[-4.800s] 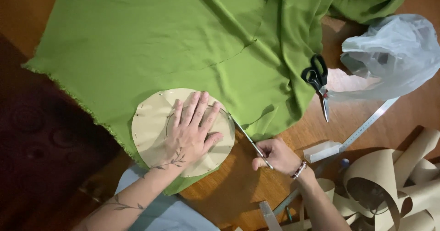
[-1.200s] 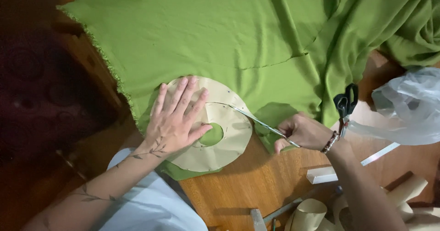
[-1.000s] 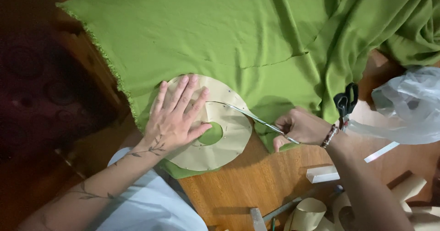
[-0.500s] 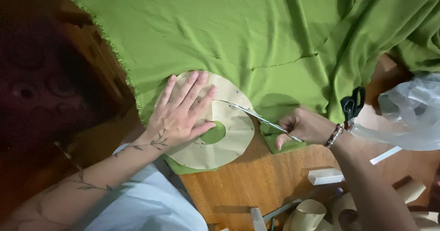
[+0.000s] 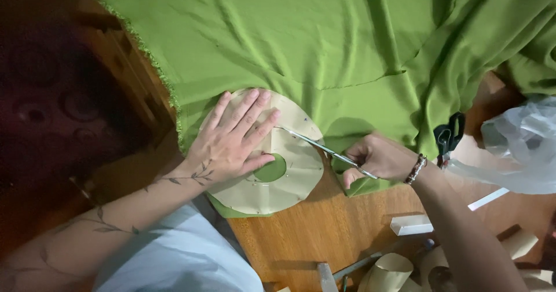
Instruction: The person uses a paper pattern as a guide to cut a circular shape out of green fabric using scissors, including pinning the pattern and measuring.
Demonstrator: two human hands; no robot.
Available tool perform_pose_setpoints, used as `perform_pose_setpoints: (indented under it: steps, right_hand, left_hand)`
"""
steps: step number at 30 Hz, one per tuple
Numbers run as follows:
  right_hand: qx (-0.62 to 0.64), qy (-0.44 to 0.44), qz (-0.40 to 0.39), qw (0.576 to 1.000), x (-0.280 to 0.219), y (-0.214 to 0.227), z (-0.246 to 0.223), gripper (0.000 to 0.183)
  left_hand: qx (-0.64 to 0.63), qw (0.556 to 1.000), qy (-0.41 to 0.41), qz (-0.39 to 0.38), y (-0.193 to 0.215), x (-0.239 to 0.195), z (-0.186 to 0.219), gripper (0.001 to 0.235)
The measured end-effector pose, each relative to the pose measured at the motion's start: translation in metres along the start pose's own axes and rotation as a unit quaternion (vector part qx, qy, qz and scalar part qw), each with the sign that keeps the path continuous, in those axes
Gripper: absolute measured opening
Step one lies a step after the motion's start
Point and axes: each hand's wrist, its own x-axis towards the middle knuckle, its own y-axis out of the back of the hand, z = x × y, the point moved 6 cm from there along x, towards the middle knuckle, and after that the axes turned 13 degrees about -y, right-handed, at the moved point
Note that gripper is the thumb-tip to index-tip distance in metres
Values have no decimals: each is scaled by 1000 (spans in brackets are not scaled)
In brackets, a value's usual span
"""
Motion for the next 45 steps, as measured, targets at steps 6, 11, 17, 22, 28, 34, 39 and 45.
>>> perform_pose_setpoints:
  steps: [6,11,17,22,28,34,39,45]
  right_hand:
    - [30,30,6,999,4,1,6,55]
    - [15,39,-5,999,4,3,5,56]
    - [-5,52,-17,999,6,9,-4,59]
    - [-31,39,-16,999,9,15,-14,58]
    - [-34,37,-12,999,9,19,-16,60]
    - [-60,36,-10,997,6,23,-20,56]
    - [-65,29,-25,997,9,26,-22,58]
    - [-68,40,-40,996,5,30,-42,60]
  left_hand:
    - [16,1000,-18,-4,-4,-1,-2,82]
    - [-32,999,-9,-20,1,-2,-5,88]
    - [15,999,30,-12,23,-16,-23,91]
    - [37,999,29,-3,23,-18,-27,87]
    - [99,995,19,2,21,-16,-29,92]
    - [159,987,-2,19,23,-15,-29,96]
    - [168,986,-8,11,26,-13,-30,93]
    - [96,995,-18,12,26,-13,-33,88]
